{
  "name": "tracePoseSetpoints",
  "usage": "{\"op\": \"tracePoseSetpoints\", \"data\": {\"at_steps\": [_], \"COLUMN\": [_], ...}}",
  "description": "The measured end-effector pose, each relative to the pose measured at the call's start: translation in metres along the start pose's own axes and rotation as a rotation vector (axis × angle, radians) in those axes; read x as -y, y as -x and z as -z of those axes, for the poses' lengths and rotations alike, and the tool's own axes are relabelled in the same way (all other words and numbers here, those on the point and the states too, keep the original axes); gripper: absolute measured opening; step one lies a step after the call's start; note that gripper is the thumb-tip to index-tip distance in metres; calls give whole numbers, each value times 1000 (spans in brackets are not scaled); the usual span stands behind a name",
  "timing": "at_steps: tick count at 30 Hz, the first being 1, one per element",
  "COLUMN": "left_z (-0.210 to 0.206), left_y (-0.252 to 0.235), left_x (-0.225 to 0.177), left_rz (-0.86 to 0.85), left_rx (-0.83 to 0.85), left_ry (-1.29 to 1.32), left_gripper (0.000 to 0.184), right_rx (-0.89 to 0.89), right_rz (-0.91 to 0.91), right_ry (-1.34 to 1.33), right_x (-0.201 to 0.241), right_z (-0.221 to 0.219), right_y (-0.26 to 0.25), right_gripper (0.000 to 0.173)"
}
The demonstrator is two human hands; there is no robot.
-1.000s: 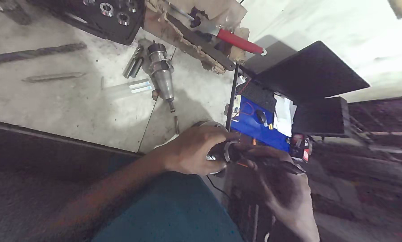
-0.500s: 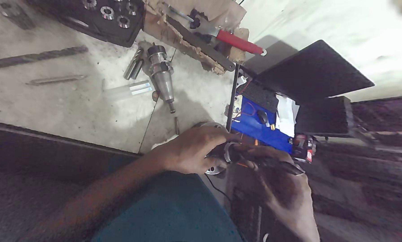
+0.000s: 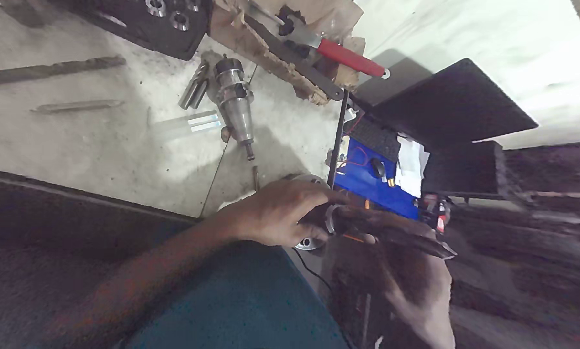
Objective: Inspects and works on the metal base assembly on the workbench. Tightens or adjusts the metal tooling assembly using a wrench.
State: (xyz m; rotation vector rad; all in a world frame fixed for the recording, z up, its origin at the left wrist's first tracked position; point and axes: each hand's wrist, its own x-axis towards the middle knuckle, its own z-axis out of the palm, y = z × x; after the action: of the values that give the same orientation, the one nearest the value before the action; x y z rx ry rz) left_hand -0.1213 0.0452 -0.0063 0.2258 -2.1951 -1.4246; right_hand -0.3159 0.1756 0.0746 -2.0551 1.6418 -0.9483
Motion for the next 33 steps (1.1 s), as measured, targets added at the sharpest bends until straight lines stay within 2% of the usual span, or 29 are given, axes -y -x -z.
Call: {"op": "tracePoseSetpoints", "data": {"at_steps": [6, 17, 33], "left_z": [-2, -4, -9], "left_y": [1, 2, 1], "left_x": [1, 4, 10], "left_rz": [-24, -22, -54], "left_rx": [-20, -27, -14], "left_ry": [17, 17, -16], "left_gripper": [51, 52, 53], "right_rx": [18, -102, -72], "right_rz": [-51, -60, -108], "right_ry": [-44, 71, -102], "right_x": [6, 12, 13], "right_z": [3, -9, -6], "right_y": [1, 4, 2], "right_gripper": [29, 31, 32]}}
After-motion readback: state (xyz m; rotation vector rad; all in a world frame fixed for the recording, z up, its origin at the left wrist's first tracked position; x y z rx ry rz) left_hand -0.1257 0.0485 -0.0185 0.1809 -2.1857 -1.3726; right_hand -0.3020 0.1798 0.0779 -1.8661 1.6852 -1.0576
